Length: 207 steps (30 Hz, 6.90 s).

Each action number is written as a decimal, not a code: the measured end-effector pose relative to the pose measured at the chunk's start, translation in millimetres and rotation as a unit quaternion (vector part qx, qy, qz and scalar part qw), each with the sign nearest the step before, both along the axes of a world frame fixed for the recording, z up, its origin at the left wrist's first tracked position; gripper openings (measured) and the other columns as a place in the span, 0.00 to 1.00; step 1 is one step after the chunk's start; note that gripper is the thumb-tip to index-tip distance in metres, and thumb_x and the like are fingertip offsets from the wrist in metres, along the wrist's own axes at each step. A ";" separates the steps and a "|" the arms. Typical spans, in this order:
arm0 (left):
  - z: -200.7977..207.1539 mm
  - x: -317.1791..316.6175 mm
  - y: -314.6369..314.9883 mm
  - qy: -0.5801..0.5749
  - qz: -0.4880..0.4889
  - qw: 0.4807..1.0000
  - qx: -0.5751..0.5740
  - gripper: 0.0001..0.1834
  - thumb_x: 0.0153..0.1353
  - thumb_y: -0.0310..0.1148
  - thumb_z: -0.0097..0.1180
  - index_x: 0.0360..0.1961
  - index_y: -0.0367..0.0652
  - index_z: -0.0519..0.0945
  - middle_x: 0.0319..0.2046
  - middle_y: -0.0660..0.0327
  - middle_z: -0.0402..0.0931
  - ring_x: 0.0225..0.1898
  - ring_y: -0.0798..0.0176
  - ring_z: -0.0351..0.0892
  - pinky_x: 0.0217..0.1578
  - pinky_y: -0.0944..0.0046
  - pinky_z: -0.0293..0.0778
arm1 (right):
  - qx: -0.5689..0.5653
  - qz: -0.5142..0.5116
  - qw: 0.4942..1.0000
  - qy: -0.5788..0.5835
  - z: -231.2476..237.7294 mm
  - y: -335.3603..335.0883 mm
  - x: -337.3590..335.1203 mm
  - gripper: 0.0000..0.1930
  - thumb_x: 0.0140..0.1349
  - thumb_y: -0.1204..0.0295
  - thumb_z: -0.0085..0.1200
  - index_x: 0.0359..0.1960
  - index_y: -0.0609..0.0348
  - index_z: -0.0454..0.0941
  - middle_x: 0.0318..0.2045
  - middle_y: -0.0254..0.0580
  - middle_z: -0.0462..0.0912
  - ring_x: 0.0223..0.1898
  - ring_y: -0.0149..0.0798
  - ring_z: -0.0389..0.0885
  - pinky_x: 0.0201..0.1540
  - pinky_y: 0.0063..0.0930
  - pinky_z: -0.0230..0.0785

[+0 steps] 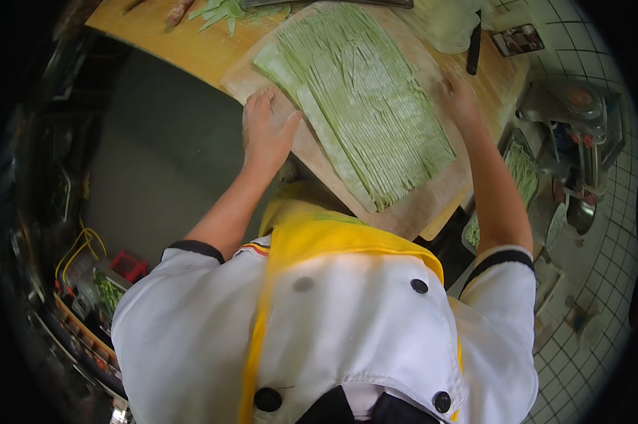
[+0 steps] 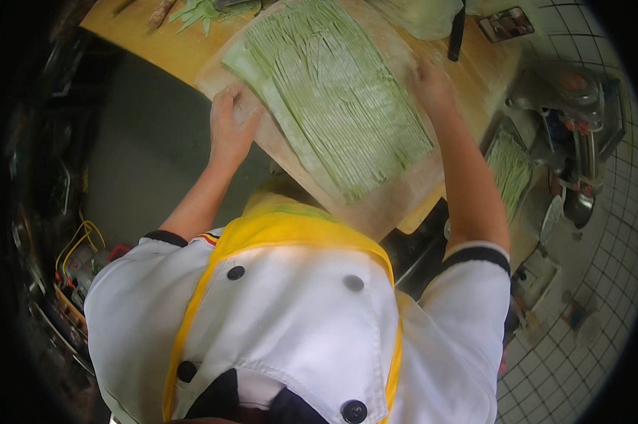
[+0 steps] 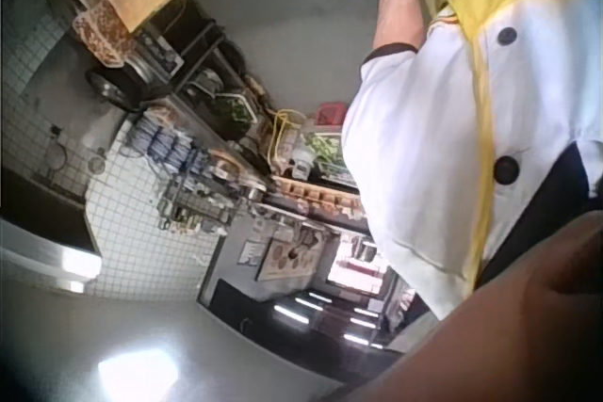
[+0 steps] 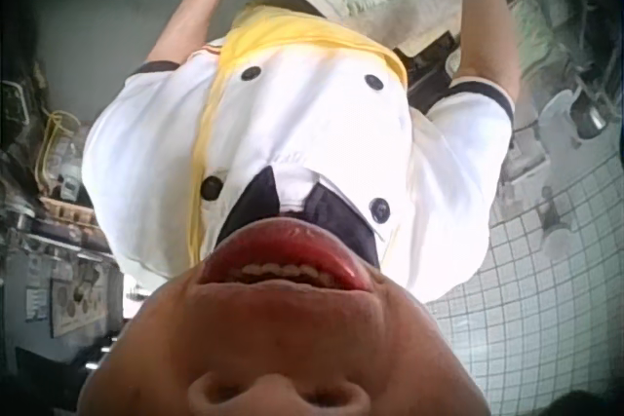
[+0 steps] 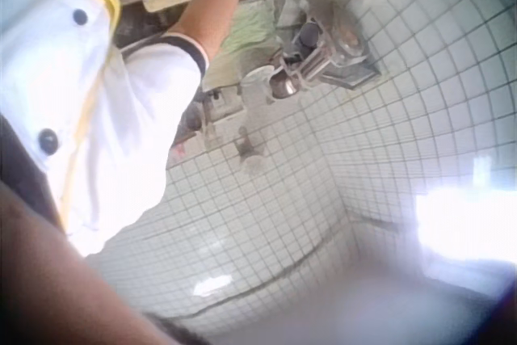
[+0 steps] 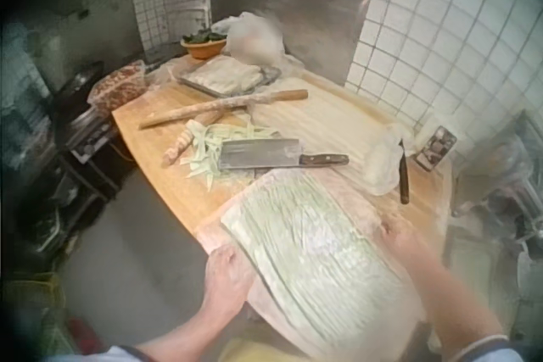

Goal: The person folds a sheet of green dough on a wooden board, then uses a large knife to cut it into thin strips. The cut noodles are gathered and placed into a metal tray.

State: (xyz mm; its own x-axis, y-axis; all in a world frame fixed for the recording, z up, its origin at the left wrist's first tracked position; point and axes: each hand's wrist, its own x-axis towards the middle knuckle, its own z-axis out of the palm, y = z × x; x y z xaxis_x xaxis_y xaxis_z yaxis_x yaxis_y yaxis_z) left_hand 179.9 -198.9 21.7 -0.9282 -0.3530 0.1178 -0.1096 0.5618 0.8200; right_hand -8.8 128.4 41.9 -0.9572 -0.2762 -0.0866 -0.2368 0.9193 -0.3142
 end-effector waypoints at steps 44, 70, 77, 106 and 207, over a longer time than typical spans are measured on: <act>45.3 62.2 160.3 -0.184 0.114 0.860 0.462 0.13 0.58 0.34 0.54 0.41 0.37 0.73 0.33 0.66 0.72 0.35 0.73 0.69 0.40 0.71 0.67 | -0.099 0.007 0.994 -0.055 -12.1 68.1 65.4 0.25 0.62 0.56 0.48 0.52 0.66 0.71 0.43 0.57 0.78 0.46 0.54 0.76 0.49 0.38 0.67; -4.8 -26.8 200.0 -0.142 0.193 0.766 0.596 0.19 0.57 0.33 0.56 0.44 0.30 0.72 0.36 0.49 0.77 0.35 0.51 0.81 0.33 0.52 0.80 | -0.228 -0.007 0.940 -0.254 -13.4 -1.9 86.4 0.30 0.55 0.56 0.57 0.48 0.72 0.71 0.39 0.56 0.79 0.41 0.47 0.79 0.41 0.35 0.70; 1.5 -34.8 182.6 -0.147 0.039 0.662 0.734 0.18 0.59 0.37 0.54 0.46 0.35 0.72 0.39 0.53 0.78 0.38 0.53 0.80 0.40 0.51 0.78 | -0.325 -0.104 0.834 -0.434 -23.2 -17.3 73.9 0.26 0.56 0.61 0.59 0.50 0.70 0.70 0.43 0.48 0.79 0.41 0.40 0.80 0.41 0.33 0.74; 22.0 -39.6 124.4 -0.078 -0.033 0.813 0.576 0.28 0.53 0.38 0.63 0.51 0.32 0.72 0.46 0.55 0.76 0.45 0.61 0.77 0.44 0.64 0.73 | -0.518 -0.114 0.707 -0.467 6.5 -51.4 77.2 0.33 0.59 0.51 0.53 0.58 0.64 0.65 0.54 0.45 0.72 0.51 0.39 0.73 0.54 0.33 0.65; 17.5 -177.0 127.6 -0.056 -0.469 0.810 -0.349 0.22 0.43 0.31 0.59 0.43 0.44 0.76 0.48 0.55 0.71 0.51 0.50 0.69 0.48 0.53 0.67 | -0.375 -0.350 0.858 0.015 54.5 194.2 340.0 0.18 0.62 0.76 0.48 0.54 0.66 0.69 0.49 0.45 0.75 0.50 0.36 0.73 0.55 0.27 0.63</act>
